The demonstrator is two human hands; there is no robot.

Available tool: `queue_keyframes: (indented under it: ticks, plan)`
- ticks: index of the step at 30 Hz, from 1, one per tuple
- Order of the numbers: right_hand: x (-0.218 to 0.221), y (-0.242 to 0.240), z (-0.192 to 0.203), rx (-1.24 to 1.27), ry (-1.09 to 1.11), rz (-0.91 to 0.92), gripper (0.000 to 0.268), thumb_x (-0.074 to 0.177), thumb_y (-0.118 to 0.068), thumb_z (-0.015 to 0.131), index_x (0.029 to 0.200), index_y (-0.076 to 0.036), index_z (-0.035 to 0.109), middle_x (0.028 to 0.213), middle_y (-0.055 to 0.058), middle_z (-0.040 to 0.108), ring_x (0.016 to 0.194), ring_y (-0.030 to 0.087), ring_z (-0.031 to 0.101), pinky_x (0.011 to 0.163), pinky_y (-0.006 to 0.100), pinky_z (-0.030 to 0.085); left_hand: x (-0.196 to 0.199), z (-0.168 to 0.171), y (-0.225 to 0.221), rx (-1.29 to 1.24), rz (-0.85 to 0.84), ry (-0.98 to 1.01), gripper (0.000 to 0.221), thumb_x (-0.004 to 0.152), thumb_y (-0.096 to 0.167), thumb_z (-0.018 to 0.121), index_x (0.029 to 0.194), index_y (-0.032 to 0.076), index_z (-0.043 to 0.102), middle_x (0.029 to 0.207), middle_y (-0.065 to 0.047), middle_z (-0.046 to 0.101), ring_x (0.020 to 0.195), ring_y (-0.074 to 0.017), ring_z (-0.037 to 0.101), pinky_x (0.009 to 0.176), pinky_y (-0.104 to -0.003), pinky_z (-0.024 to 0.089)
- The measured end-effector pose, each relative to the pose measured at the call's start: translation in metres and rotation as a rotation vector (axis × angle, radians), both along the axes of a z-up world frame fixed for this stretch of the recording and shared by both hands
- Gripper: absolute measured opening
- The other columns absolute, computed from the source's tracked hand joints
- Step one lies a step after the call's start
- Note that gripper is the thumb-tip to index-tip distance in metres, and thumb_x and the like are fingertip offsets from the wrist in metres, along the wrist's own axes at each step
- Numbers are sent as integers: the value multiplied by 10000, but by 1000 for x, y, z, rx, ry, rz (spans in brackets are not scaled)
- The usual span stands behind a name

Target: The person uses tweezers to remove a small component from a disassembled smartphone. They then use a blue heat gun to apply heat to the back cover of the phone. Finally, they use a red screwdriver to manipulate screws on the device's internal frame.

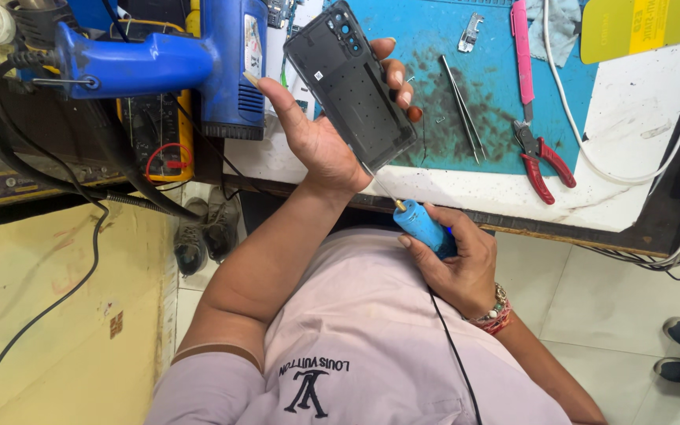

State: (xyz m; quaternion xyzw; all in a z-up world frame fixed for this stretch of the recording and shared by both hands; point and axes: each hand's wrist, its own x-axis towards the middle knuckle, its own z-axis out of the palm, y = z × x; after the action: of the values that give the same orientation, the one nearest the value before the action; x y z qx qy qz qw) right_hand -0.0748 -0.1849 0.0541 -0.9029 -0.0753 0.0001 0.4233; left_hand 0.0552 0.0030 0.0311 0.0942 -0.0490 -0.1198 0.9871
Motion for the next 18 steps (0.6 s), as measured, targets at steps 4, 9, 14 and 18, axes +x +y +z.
queue_keyframes:
  ticks: [4,9,14,18]
  plan:
    - [-1,-1,-1,-2,-5,-1,483,829,-242,879,1198,-12,669,1013,136,753,845,215,753,754,323,580,0,-1,1,18,4,3,1249,780,1012,226,1398,-38,500,1104,-132,594,1011,-227,602,936,-417,530]
    - [-1,-3,-2,-7,3,6,487,822,-245,881,1195,-14,669,1010,136,752,831,216,750,739,323,577,2,-1,2,16,0,-3,1240,791,1005,229,1400,-40,501,1106,-132,596,1008,-225,604,929,-416,533]
    - [-2,-3,-2,-7,-7,15,497,824,-253,882,1199,-11,663,1020,140,750,840,219,751,747,324,579,2,0,1,7,1,13,1243,783,1008,236,1399,-40,501,1102,-134,594,1000,-224,603,920,-417,539]
    - [-1,-3,-1,-14,-18,19,497,824,-252,883,1199,-12,662,1026,144,749,849,226,751,754,327,580,4,3,2,18,17,25,1244,779,1010,242,1389,-42,504,1090,-135,590,989,-228,601,899,-424,544]
